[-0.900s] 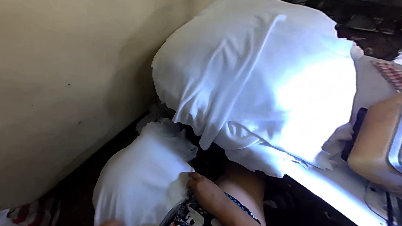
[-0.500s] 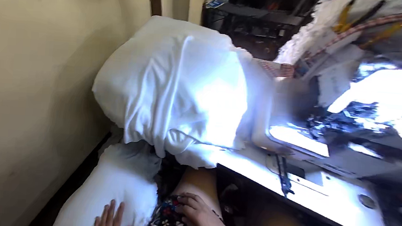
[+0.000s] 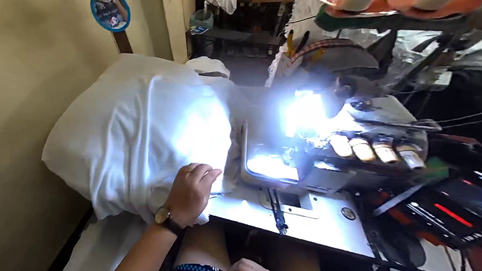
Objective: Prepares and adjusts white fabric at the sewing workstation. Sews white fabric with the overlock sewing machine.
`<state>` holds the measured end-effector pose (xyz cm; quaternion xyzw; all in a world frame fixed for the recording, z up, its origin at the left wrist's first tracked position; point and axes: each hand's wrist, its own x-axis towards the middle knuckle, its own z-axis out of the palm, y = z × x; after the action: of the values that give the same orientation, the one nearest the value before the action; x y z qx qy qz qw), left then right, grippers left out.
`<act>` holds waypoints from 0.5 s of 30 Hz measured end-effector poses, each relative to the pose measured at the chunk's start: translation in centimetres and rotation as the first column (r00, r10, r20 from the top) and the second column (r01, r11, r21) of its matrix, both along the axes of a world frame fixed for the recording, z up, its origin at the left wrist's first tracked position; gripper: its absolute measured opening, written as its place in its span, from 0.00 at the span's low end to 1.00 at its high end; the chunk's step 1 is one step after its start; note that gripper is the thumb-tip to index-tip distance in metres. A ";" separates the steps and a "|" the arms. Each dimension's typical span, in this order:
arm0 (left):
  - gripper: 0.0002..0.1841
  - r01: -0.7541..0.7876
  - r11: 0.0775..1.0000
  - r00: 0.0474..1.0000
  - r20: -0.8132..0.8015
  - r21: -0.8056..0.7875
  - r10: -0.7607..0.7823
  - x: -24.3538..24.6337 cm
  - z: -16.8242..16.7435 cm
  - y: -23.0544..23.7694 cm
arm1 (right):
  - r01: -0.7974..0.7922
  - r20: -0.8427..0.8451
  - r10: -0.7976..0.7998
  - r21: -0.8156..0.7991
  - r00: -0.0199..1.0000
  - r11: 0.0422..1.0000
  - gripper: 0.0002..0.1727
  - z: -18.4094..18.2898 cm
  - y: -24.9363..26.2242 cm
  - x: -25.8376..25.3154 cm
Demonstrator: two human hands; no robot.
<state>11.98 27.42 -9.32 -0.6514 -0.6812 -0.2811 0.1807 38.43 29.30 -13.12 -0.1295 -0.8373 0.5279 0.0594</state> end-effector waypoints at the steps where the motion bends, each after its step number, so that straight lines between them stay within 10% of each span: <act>1: 0.12 0.007 0.986 0.999 -0.049 -0.169 -0.015 -0.1 0.6 1.5 | 0.028 -0.004 -0.028 -0.006 1.000 1.000 0.13 0.3 0.2 0.3; 4: 0.15 0.066 0.765 0.998 0.059 -0.641 -0.036 -1.1 2.1 4.4 | 0.085 -0.027 -0.085 0.004 0.996 0.996 0.13 0.5 1.2 1.2; 11: 0.11 0.372 0.895 0.919 0.234 -0.246 -0.318 -1.0 3.0 4.1 | 0.400 -0.276 -0.398 -0.052 0.875 0.915 0.15 2.7 5.8 -0.8; 15: 0.12 0.613 0.788 0.740 0.388 -0.053 -0.550 3.7 7.7 6.0 | 0.541 -0.458 -0.588 -0.244 0.667 0.805 0.41 3.4 6.6 -4.6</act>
<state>15.66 33.39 -1.66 -0.7839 -0.4858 -0.3735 -0.0999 33.85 35.92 -9.68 -0.2396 -0.6846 0.5339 0.4345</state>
